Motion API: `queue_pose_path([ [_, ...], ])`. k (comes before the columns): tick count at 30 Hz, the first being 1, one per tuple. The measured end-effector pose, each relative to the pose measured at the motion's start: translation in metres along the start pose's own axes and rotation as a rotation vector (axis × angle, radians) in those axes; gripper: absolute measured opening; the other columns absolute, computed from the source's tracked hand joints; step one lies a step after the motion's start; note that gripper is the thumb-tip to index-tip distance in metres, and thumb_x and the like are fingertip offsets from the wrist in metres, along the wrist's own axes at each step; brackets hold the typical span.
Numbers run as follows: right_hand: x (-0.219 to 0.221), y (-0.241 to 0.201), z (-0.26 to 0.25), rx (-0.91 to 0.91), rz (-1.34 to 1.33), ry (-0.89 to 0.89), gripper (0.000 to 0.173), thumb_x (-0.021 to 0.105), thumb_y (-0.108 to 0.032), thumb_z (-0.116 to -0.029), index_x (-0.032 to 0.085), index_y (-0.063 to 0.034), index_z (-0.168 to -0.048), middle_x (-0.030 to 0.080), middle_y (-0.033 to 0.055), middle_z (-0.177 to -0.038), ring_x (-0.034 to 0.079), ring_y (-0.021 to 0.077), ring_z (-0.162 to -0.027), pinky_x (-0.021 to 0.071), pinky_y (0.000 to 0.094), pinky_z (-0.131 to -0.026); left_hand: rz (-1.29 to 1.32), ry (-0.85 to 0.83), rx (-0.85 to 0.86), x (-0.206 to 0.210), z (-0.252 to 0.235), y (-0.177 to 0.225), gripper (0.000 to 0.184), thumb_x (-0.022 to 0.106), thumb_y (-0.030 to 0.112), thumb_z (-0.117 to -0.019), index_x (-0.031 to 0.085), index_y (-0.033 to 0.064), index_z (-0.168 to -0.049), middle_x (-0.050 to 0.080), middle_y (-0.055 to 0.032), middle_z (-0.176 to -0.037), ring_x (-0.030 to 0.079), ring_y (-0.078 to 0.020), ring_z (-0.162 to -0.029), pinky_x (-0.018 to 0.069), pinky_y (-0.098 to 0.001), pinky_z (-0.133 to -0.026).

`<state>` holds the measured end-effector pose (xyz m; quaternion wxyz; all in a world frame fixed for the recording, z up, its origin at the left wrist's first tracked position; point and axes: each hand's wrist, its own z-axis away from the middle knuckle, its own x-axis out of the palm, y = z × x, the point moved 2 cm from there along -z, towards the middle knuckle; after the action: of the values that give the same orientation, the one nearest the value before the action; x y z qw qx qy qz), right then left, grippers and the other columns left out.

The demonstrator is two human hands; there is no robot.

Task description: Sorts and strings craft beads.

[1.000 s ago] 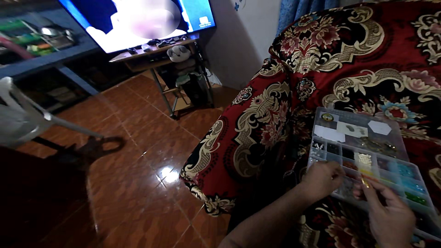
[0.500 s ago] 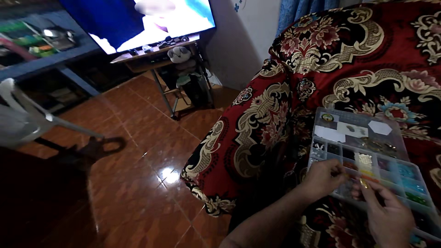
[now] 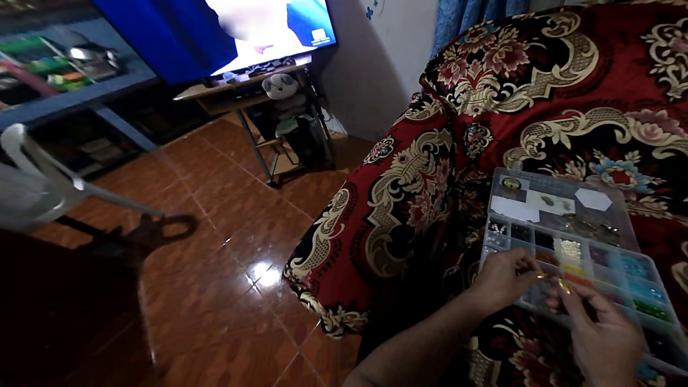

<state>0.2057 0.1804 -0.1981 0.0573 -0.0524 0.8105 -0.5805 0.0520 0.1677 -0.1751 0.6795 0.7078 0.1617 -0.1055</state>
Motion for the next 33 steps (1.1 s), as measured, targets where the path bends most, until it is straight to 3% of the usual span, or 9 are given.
queue_pose_path([
  [16,0.0009,0.0011,0.001,0.009,0.016,-0.008,0.013,0.057,-0.004,-0.0979,0.066,0.0054,-0.1,0.068,-0.0057,-0.078,0.066,-0.0027,-0.065,0.0589,0.0154,-0.062,0.156,0.001,-0.018,0.0016,-0.0016,-0.0028,0.02,0.066,0.002,-0.0961,0.067,-0.009,-0.112,0.071,-0.0182,-0.105,0.07,-0.0187,-0.094,0.0564,-0.0351,-0.091],
  [30,-0.0014,-0.001,0.0009,-0.018,-0.011,0.004,0.012,0.056,-0.004,-0.098,0.066,0.0038,-0.1,0.069,-0.0083,-0.078,0.066,-0.0038,-0.064,0.0588,0.0146,-0.061,0.353,0.004,-0.08,0.0042,-0.0018,-0.0057,0.016,0.064,0.002,-0.0974,0.062,-0.0097,-0.108,0.066,-0.0111,-0.093,0.063,-0.0101,-0.081,0.0547,-0.0285,-0.079],
  [33,-0.0016,-0.0023,0.0009,-0.037,0.024,0.001,0.015,0.057,-0.004,-0.0971,0.067,0.0063,-0.101,0.069,-0.0053,-0.08,0.066,-0.0034,-0.065,0.0591,0.0154,-0.063,0.521,0.011,-0.157,0.007,-0.0009,-0.0046,0.016,0.06,0.004,-0.1001,0.063,-0.0075,-0.11,0.068,-0.0075,-0.095,0.065,-0.0094,-0.082,0.0571,-0.0291,-0.08],
])
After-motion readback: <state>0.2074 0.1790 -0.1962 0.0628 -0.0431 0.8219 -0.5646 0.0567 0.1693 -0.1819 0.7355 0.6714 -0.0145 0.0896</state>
